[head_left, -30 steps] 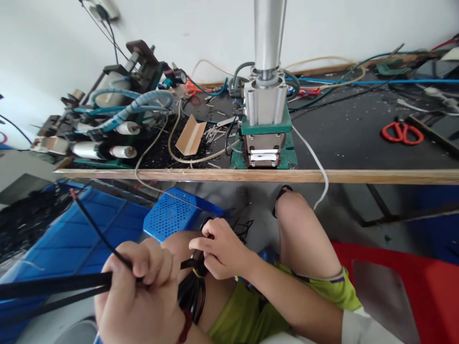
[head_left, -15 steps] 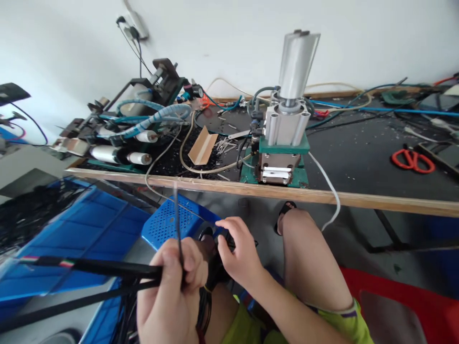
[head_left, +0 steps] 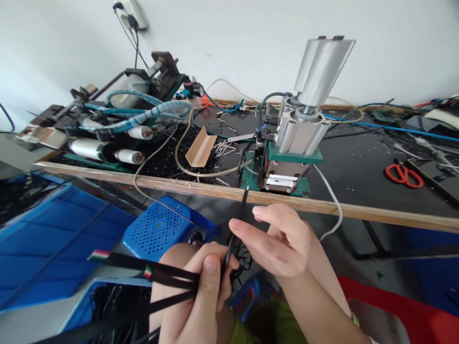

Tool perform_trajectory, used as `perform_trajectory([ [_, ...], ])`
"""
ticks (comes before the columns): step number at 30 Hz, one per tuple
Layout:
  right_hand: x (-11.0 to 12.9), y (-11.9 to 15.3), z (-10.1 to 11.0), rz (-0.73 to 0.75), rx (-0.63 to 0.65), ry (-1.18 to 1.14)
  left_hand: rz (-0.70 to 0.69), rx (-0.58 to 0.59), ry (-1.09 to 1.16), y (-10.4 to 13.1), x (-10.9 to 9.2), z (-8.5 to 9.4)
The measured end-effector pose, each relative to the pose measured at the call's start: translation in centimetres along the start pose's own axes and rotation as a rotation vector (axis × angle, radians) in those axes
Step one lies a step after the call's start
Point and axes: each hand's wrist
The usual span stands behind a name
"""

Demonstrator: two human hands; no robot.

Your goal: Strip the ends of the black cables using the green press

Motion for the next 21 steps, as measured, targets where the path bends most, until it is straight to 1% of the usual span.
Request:
perform_trajectory([
  [2,-0.3,0.5,0.5,0.018,-0.009,0.004,-0.002,-0.045,-0.045,-0.4,-0.2,-0.3],
  [5,-1.4,1.7,1.3,0.022,-0.075,0.061,0.005,-0.124,-0.019,-1.2,-0.2,-0.6],
  [9,-3.9,3.1,2.1,-0.026,-0.162,0.150,0.039,-0.128,0.145,-2.1,0.6,-0.1],
  [13,-5.7,3.7,2.0,-0.016,-0.197,0.150,0.039,-0.150,0.220,-2.9,1.7,0.4],
  [16,-6.5,3.8,1.5,0.011,-0.247,0.184,0.029,-0.125,0.249,-3.8,2.0,0.3],
  [19,-7.2,3.7,1.2,0.012,-0.246,0.206,0.036,-0.027,0.280,-4.8,2.3,0.3],
  [21,-7.6,3.6,1.1,0.009,-0.242,0.217,0.020,0.005,0.291,-5.4,2.6,0.5],
])
Point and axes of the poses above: each hand's wrist, its own y-axis away from the middle knuckle, its own z-axis out of the back of the hand, x = y × z, and after that the axes turned 1 degree about -y, right-handed
